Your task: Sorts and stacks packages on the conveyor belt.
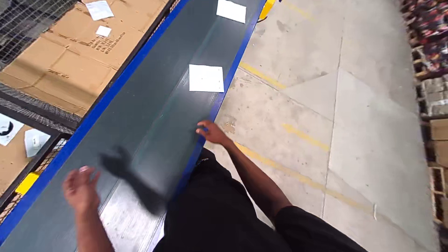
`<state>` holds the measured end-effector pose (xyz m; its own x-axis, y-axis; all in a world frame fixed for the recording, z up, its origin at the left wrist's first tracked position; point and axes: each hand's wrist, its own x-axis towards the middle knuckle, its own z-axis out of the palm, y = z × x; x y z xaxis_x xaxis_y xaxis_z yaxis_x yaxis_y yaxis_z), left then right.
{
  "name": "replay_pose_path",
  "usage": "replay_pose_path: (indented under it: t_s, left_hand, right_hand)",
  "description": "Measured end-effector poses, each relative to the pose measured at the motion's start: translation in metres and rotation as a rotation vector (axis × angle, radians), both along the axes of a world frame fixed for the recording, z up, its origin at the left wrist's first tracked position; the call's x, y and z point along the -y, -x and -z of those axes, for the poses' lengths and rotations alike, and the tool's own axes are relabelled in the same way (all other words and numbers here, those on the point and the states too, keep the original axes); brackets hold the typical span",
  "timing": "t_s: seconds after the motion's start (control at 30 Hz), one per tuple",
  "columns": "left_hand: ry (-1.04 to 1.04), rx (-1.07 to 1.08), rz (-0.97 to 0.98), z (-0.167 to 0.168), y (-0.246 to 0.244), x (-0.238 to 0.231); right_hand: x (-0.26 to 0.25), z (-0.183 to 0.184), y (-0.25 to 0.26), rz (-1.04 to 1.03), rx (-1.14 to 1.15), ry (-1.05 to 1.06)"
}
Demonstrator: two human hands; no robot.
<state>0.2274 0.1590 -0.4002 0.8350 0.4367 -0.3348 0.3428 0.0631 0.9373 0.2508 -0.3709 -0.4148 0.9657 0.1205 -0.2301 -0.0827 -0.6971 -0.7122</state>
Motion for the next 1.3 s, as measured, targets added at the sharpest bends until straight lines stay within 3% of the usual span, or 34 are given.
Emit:
replay_pose_path:
  t_s: [0.13,0.27,0.37,0.47,0.57,0.7,0.77,0.8,0.87,0.93,0.97,1.03,1.17,1.3]
  left_hand:
    - [0.032,-0.066,0.357,0.014,0.005,0.159]
    - [0.070,-0.158,0.498,0.024,0.010,0.274]
    - [0.187,-0.221,0.456,0.029,0.000,0.334]
    - [0.213,-0.304,0.354,0.030,-0.017,0.370]
    - [0.074,-0.395,0.191,0.030,-0.035,0.378]
    - [-0.454,-0.490,0.116,0.037,-0.040,0.364]
    - [-0.584,-0.523,0.055,0.045,-0.034,0.352]
    - [-0.616,-0.542,0.022,0.048,-0.025,0.347]
    - [-0.652,-0.584,-0.038,0.050,-0.006,0.337]
    - [-0.676,-0.641,-0.123,0.050,0.011,0.334]
    - [-0.692,-0.674,-0.155,0.048,0.015,0.328]
    - [-0.693,-0.734,-0.204,0.045,0.022,0.313]
    - [-0.491,-0.737,-0.237,0.041,0.049,0.264]
    - [-0.390,-0.817,-0.119,0.036,0.078,0.193]
  right_hand:
    - [0.086,0.000,-0.089,0.168,0.079,0.187]
    - [0.126,0.037,-0.180,0.014,0.040,0.350]
    - [0.100,0.038,-0.201,-0.143,-0.041,0.480]
    - [0.054,0.029,-0.184,-0.208,-0.021,0.476]
    - [0.017,0.028,-0.160,-0.280,-0.076,0.403]
    - [-0.016,-0.003,-0.142,-0.464,-0.100,0.260]
    - [-0.041,-0.020,-0.142,-0.536,-0.008,-0.022]
    - [-0.061,-0.019,-0.139,-0.583,-0.081,-0.249]
    - [-0.108,0.014,-0.131,-0.691,-0.332,-0.498]
    - [-0.140,0.050,-0.123,-0.716,-0.403,-0.427]
    - [-0.153,0.051,-0.122,-0.685,-0.428,-0.423]
    - [-0.161,0.041,-0.119,-0.666,-0.399,-0.454]
    - [-0.137,0.019,-0.102,-0.625,-0.418,-0.514]
    - [-0.121,0.001,-0.088,-0.579,-0.380,-0.530]
